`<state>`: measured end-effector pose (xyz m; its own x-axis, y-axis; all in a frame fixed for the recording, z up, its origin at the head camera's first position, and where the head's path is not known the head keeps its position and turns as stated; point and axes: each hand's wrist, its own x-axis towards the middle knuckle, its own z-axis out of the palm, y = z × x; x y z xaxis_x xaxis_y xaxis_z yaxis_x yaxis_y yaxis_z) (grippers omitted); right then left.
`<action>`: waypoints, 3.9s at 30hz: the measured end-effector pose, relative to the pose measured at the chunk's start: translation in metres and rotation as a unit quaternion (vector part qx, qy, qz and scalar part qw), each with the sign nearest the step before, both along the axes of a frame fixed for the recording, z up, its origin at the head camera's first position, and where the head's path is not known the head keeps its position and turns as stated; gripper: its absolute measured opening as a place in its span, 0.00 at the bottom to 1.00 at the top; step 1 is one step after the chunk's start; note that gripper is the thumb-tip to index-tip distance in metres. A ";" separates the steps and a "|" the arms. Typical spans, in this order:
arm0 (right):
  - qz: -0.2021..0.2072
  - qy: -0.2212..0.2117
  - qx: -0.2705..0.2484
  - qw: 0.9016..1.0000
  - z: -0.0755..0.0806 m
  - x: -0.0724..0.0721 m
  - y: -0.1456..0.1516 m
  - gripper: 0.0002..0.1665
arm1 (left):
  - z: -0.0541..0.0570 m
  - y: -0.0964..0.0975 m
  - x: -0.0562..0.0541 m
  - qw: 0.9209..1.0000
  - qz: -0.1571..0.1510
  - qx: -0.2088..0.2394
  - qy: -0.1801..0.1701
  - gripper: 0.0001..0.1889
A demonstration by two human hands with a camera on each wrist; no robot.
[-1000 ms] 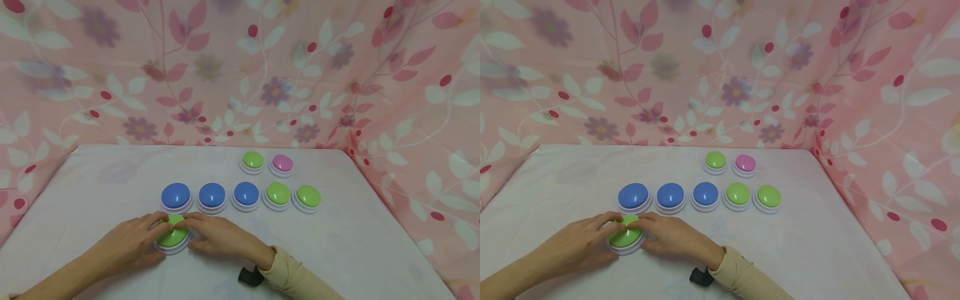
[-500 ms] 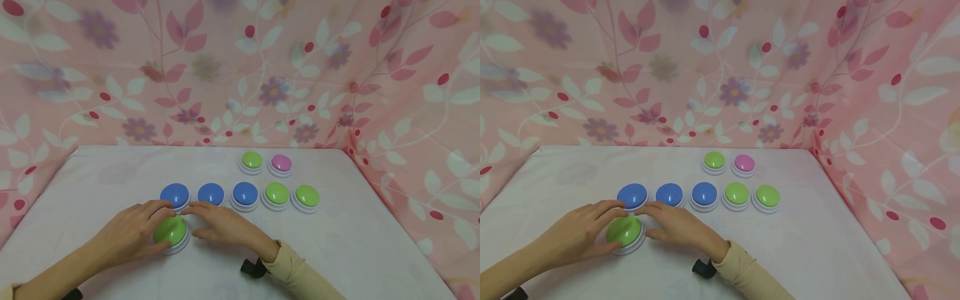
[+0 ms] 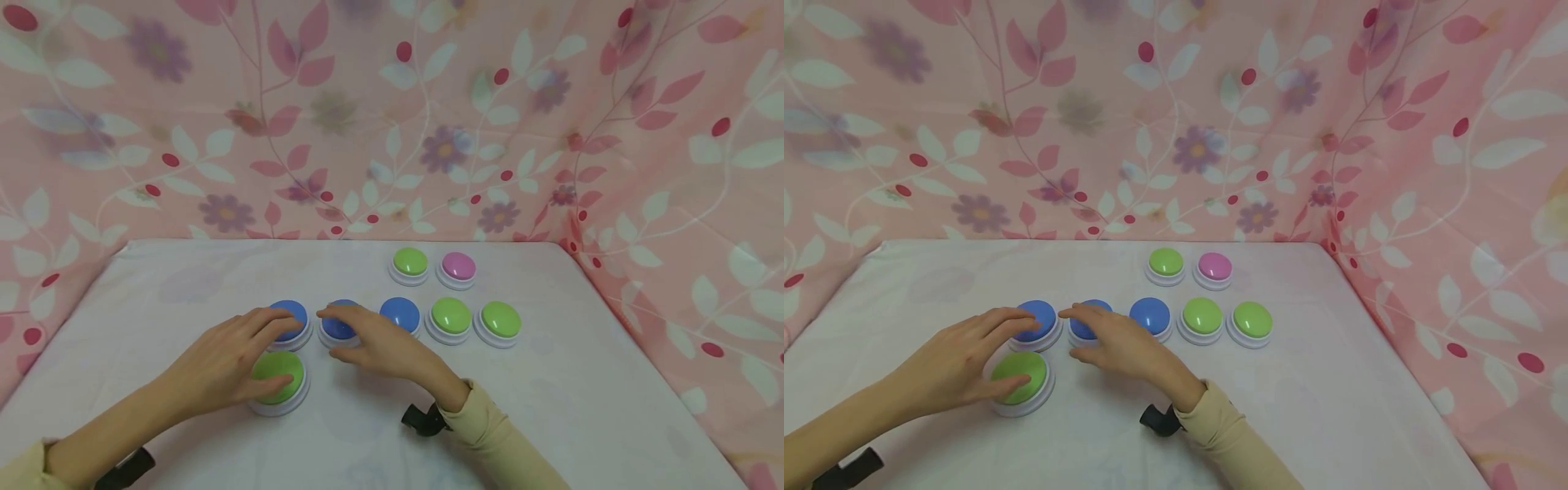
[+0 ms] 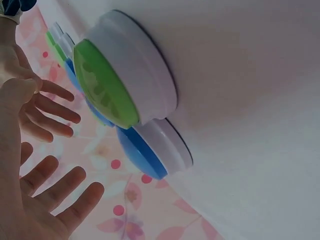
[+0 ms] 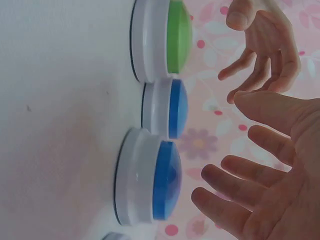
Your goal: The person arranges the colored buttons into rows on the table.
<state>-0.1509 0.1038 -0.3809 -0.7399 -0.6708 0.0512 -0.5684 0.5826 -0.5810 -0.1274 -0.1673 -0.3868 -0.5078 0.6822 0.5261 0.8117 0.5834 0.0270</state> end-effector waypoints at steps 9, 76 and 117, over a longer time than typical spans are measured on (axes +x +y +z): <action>-0.043 0.012 -0.022 0.999 0.005 -0.013 0.018 0.38 | 0.006 0.016 -0.010 1.000 0.013 -0.018 -0.020 0.42; -0.208 0.017 0.027 0.978 -0.008 -0.126 0.099 0.52 | 0.011 0.145 -0.169 0.972 0.033 -0.098 -0.213 0.48; -0.171 -0.072 0.093 0.978 -0.009 -0.160 0.113 0.52 | -0.008 0.188 -0.207 0.901 0.111 -0.134 -0.396 0.52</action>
